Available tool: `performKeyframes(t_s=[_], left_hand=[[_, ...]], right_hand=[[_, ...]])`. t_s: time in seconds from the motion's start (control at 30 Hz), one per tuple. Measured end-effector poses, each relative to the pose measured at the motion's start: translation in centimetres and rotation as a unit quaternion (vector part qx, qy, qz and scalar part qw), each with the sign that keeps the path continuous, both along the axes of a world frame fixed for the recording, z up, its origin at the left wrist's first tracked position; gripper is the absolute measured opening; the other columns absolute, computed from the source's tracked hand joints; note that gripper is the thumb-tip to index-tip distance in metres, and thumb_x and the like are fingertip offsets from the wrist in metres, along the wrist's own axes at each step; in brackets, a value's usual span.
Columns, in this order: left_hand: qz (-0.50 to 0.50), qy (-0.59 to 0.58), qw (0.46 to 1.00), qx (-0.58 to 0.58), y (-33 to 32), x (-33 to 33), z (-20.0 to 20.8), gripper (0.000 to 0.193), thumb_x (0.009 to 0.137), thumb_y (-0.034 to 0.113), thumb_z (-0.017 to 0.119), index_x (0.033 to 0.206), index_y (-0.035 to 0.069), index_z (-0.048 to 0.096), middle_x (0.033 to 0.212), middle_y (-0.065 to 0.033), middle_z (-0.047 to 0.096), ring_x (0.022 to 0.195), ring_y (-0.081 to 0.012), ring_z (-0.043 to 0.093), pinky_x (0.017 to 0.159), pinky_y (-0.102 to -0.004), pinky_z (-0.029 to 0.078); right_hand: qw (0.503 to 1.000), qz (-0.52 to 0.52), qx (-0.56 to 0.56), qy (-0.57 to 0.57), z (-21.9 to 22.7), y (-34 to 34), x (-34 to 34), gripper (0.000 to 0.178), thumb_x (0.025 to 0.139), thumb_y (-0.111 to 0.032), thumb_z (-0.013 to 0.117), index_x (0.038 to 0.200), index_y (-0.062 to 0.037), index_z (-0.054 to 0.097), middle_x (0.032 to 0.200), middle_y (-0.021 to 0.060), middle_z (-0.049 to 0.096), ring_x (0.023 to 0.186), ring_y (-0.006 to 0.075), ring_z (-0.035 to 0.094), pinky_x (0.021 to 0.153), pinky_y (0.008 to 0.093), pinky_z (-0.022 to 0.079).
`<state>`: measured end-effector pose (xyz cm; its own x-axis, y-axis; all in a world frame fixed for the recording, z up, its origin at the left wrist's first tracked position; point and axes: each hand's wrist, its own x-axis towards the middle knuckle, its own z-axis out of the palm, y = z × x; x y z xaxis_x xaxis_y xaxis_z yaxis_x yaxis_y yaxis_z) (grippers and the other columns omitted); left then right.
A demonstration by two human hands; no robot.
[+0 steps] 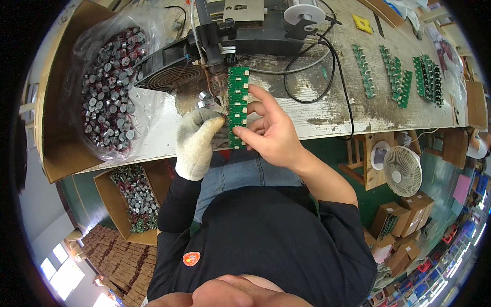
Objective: Assembling LED boards by picking components from a box and using a machine to process them on a workbench.
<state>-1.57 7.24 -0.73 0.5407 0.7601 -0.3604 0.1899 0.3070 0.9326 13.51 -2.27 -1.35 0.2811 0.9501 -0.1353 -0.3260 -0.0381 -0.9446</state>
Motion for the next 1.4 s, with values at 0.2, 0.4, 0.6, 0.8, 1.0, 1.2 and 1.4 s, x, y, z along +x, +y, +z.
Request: performKeyframes(t_s=[0.2,0.4,0.6,0.8,1.0,1.2,1.4], left_hand=[[0.035,0.000,0.999,0.011,-0.5,0.1,-0.7,0.016,0.084,0.011,0.063,0.082,-0.005,0.065,0.075,-0.0062,0.064,0.069,-0.0098,0.058,0.062,-0.0251,0.045],[0.041,-0.011,0.999,-0.016,-0.6,0.0,-0.6,0.016,0.085,0.012,0.063,0.084,-0.005,0.064,0.075,-0.0055,0.064,0.069,-0.0086,0.057,0.061,-0.0239,0.045],[0.036,-0.006,0.999,-0.002,-0.6,0.1,-0.5,0.013,0.087,0.014,0.064,0.089,0.001,0.062,0.077,-0.0021,0.062,0.065,-0.0074,0.056,0.058,-0.0212,0.044],[0.054,-0.025,0.998,0.012,-0.8,0.1,-0.8,0.012,0.087,0.013,0.064,0.090,0.001,0.061,0.077,-0.0022,0.061,0.066,-0.0079,0.057,0.059,-0.0218,0.044],[0.060,-0.026,0.998,0.014,-1.0,0.3,-0.5,0.014,0.088,0.013,0.064,0.093,0.000,0.060,0.079,-0.0025,0.062,0.069,-0.0081,0.058,0.061,-0.0221,0.046],[0.051,-0.018,0.998,0.024,-1.0,0.5,-0.1,0.013,0.088,0.012,0.064,0.093,0.000,0.061,0.081,-0.0035,0.063,0.071,-0.0086,0.058,0.062,-0.0219,0.046],[0.062,-0.015,0.998,-0.002,-0.7,0.0,-1.0,0.018,0.087,0.014,0.066,0.084,-0.002,0.060,0.073,-0.0039,0.061,0.067,-0.0083,0.055,0.059,-0.0239,0.044]], right_hand=[[1.000,0.002,-0.006,0.003,-0.7,-0.4,-0.2,0.074,0.082,0.007,0.063,0.144,-0.0041,0.024,0.105,0.0136,0.060,0.066,0.0101,0.062,0.052,0.0211,0.049],[1.000,0.009,-0.024,0.004,-0.8,-0.5,-0.3,0.074,0.083,0.003,0.064,0.144,-0.0055,0.024,0.096,0.0115,0.061,0.065,0.0090,0.062,0.051,0.0215,0.049],[0.999,0.011,-0.040,-0.010,-0.7,-0.7,-0.5,0.074,0.083,0.002,0.064,0.144,-0.0058,0.023,0.089,0.0099,0.061,0.062,0.0085,0.061,0.050,0.0219,0.049],[0.999,0.015,-0.036,-0.005,-0.5,-0.7,-0.7,0.075,0.084,0.002,0.063,0.145,-0.0060,0.020,0.088,0.0098,0.061,0.063,0.0091,0.061,0.051,0.0223,0.049],[0.999,0.012,-0.030,0.004,-0.6,-0.8,-0.6,0.076,0.085,0.003,0.063,0.146,-0.0058,0.018,0.092,0.0116,0.061,0.064,0.0100,0.062,0.051,0.0224,0.049],[1.000,0.008,-0.022,0.005,-0.4,-0.8,-0.5,0.077,0.085,0.003,0.062,0.146,-0.0055,0.017,0.093,0.0123,0.061,0.064,0.0106,0.062,0.051,0.0227,0.049],[0.999,0.015,-0.040,-0.002,-0.8,-0.6,-0.9,0.077,0.084,0.003,0.063,0.146,-0.0054,0.017,0.093,0.0122,0.060,0.063,0.0111,0.061,0.051,0.0230,0.050]])
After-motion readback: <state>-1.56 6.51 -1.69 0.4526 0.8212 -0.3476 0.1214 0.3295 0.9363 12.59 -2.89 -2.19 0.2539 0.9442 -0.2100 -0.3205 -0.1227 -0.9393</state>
